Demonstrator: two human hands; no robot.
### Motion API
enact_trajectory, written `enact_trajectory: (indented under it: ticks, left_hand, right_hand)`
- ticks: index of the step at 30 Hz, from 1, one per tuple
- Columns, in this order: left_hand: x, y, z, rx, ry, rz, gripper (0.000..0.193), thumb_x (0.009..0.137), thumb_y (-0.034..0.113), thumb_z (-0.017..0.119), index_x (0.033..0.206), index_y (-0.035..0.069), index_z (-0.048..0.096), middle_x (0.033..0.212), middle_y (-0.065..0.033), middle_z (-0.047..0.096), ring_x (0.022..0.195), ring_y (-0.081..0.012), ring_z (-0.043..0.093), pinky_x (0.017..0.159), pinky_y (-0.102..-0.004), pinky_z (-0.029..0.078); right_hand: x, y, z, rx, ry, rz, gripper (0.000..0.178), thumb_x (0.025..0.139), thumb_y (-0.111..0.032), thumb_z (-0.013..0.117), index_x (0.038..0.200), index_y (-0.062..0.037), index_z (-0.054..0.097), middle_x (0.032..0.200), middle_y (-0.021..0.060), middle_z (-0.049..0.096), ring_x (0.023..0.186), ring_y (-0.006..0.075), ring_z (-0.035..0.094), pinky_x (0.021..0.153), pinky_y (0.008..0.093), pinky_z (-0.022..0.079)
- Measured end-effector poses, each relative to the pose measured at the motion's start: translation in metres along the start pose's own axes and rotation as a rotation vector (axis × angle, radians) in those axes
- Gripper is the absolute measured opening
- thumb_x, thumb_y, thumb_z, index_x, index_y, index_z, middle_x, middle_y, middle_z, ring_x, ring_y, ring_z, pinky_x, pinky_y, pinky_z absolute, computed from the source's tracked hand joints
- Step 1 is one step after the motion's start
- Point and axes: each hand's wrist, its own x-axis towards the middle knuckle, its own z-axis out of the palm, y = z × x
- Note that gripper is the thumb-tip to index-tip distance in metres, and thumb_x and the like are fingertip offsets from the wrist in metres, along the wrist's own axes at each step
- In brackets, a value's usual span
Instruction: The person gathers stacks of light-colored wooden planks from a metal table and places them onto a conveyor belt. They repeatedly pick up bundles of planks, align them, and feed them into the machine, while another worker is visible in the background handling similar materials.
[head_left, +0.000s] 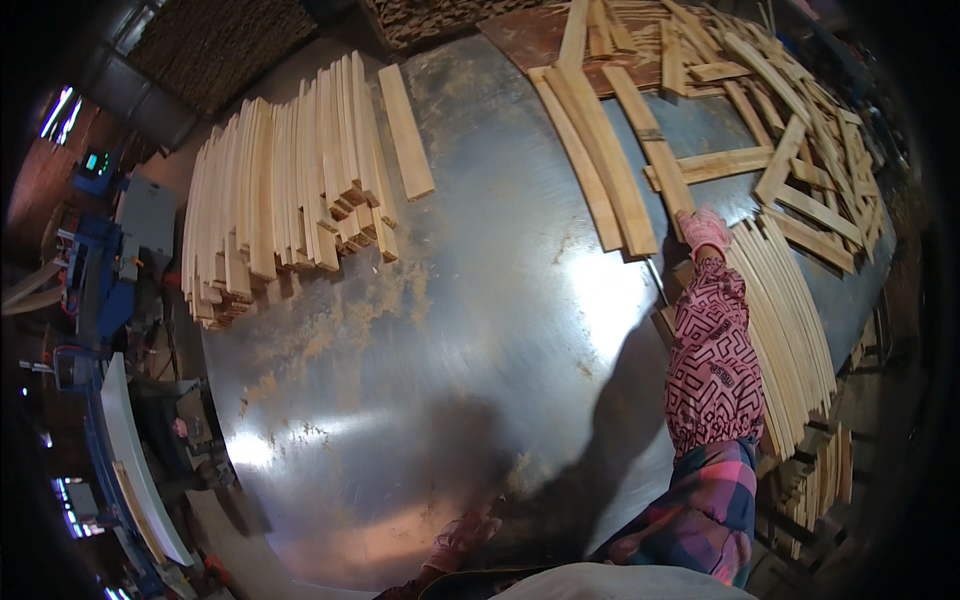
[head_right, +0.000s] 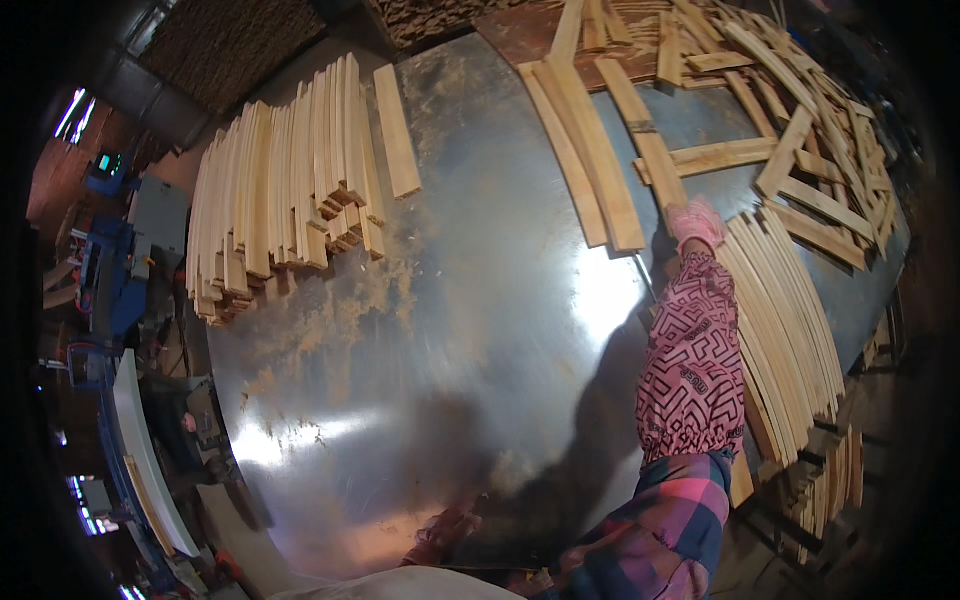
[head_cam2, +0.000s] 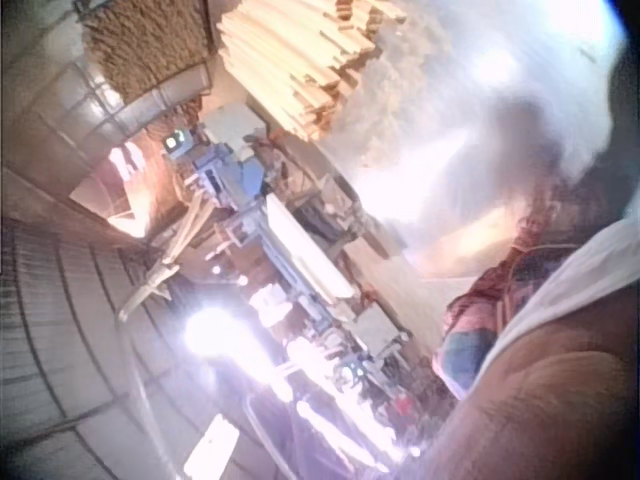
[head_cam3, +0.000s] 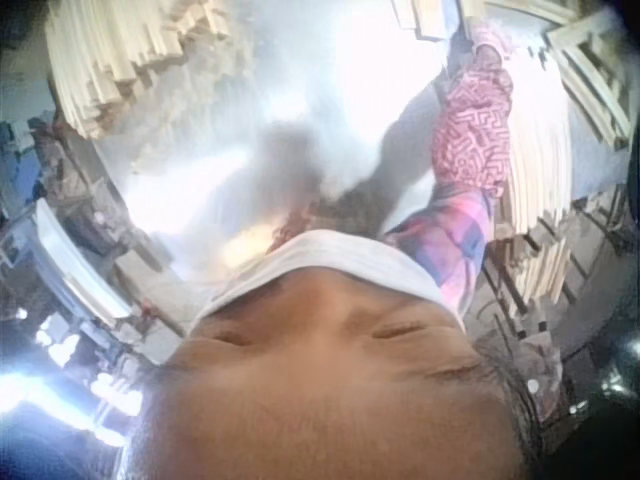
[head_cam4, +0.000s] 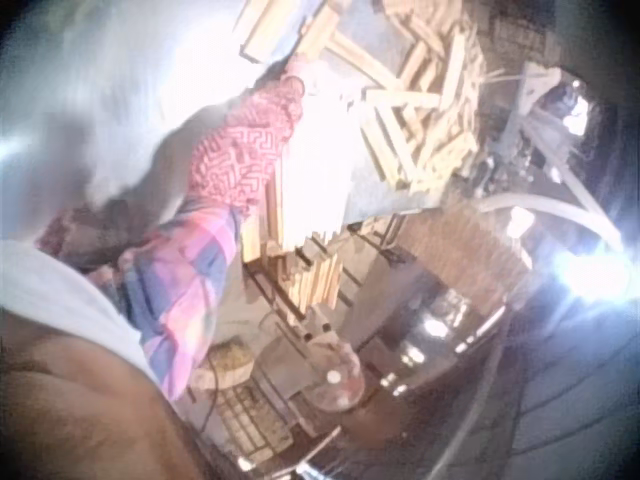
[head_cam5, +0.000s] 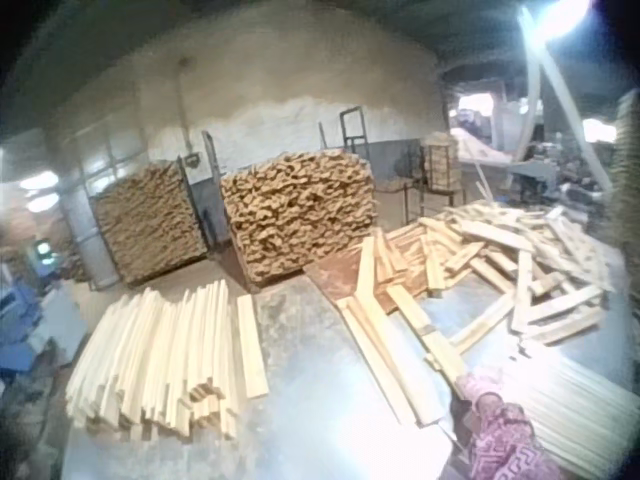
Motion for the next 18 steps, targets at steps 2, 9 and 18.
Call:
enact_trajectory:
  ticks: [2,9,18]
  left_hand:
    - [0.009,0.006,-0.005,0.087,-0.007,-0.033,0.056,0.096,0.053,0.054,0.140,0.018,0.051,0.125,-0.0122,0.065,0.114,-0.0332,0.062,0.096,-0.0417,0.049]
    - [0.036,0.013,-0.009,0.097,0.053,0.412,0.033,0.101,0.036,0.055,0.128,0.020,0.064,0.126,-0.0103,0.063,0.111,-0.0304,0.062,0.090,-0.0396,0.052]
    - [0.028,0.008,-0.023,-0.027,-0.096,0.408,0.046,0.102,0.039,0.047,0.133,0.007,0.059,0.143,-0.0090,0.051,0.129,-0.0227,0.050,0.105,-0.0337,0.043]
  right_hand:
    - [0.020,-0.008,0.010,-0.143,-0.125,-0.295,0.042,0.089,-0.037,0.056,0.121,-0.0111,0.065,0.121,0.0186,0.067,0.118,0.0365,0.062,0.096,0.0468,0.050]
    - [-0.040,-0.055,-0.018,0.143,0.116,-0.403,0.057,0.080,-0.043,0.074,0.123,-0.0129,0.054,0.094,0.0177,0.068,0.089,0.0373,0.068,0.079,0.0449,0.055]
    - [-0.118,-0.118,0.000,-0.038,0.102,-0.326,0.121,0.060,-0.055,0.088,0.153,-0.0121,0.024,0.140,0.0228,0.038,0.126,0.0467,0.042,0.102,0.0640,0.036]
